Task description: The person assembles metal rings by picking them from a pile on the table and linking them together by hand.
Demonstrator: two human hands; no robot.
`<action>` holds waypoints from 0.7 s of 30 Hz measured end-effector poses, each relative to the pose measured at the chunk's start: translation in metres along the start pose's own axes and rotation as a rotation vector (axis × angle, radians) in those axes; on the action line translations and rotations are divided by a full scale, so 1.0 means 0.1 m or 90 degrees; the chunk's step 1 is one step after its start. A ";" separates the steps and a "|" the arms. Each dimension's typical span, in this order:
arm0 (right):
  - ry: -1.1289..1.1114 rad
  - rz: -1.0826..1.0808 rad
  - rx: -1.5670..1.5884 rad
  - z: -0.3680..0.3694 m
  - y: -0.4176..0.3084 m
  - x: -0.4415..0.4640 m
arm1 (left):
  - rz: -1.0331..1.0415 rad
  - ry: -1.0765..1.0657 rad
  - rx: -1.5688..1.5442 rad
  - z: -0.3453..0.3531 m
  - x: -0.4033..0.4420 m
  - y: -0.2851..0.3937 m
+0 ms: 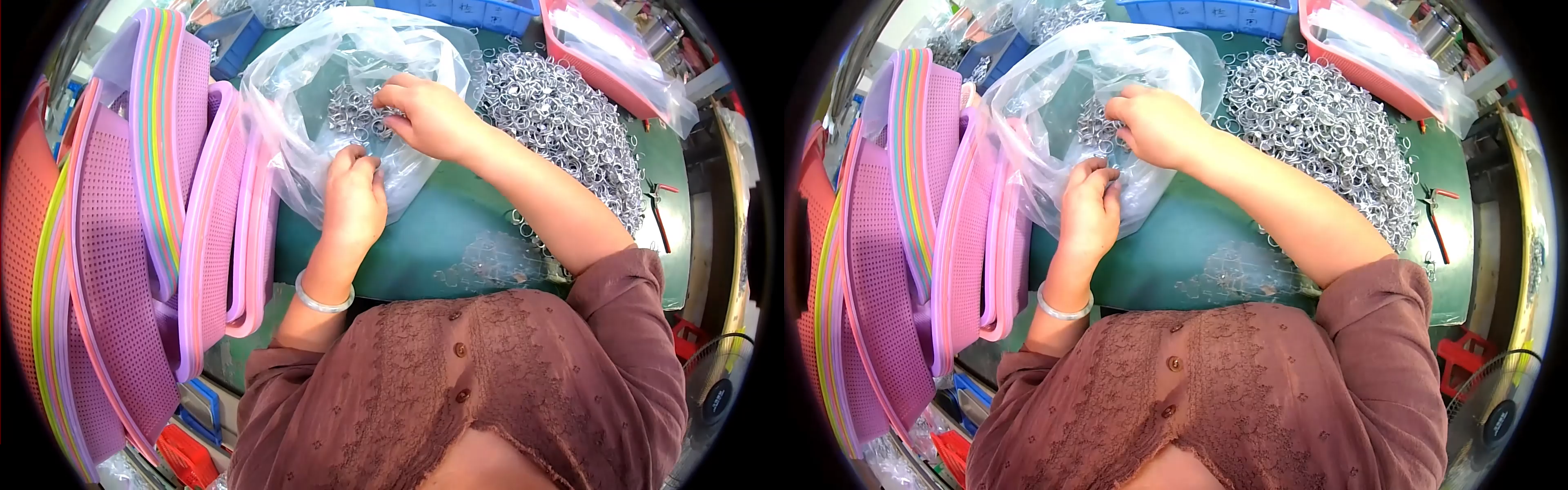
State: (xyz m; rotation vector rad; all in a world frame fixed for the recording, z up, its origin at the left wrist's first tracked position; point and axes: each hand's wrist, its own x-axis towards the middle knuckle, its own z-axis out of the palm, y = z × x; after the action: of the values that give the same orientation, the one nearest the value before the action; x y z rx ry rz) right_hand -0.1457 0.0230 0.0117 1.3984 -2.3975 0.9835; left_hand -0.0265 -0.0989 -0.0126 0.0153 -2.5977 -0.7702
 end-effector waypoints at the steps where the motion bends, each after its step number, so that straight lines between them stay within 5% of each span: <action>1: 0.000 0.003 0.004 -0.01 -0.01 -0.01 | 0.002 0.001 0.004 0.01 -0.01 -0.01; 11: -0.061 -0.028 -0.029 -0.89 -0.48 -0.88 | 0.151 -0.017 -0.001 0.00 0.04 0.22; 17: 0.013 0.232 -0.148 -1.56 -0.53 -2.41 | 0.203 -0.118 -0.107 0.09 -0.03 0.74; 21: 0.249 0.438 -0.242 -1.92 -0.43 -3.29 | 0.236 -0.195 -0.151 0.19 -0.07 1.03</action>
State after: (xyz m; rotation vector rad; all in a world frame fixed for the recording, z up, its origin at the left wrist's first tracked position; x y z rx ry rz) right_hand 0.0365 0.3603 0.0205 0.2135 -2.5825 0.7587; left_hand -0.0168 -0.0014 0.0240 -0.6831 -2.6458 -0.9925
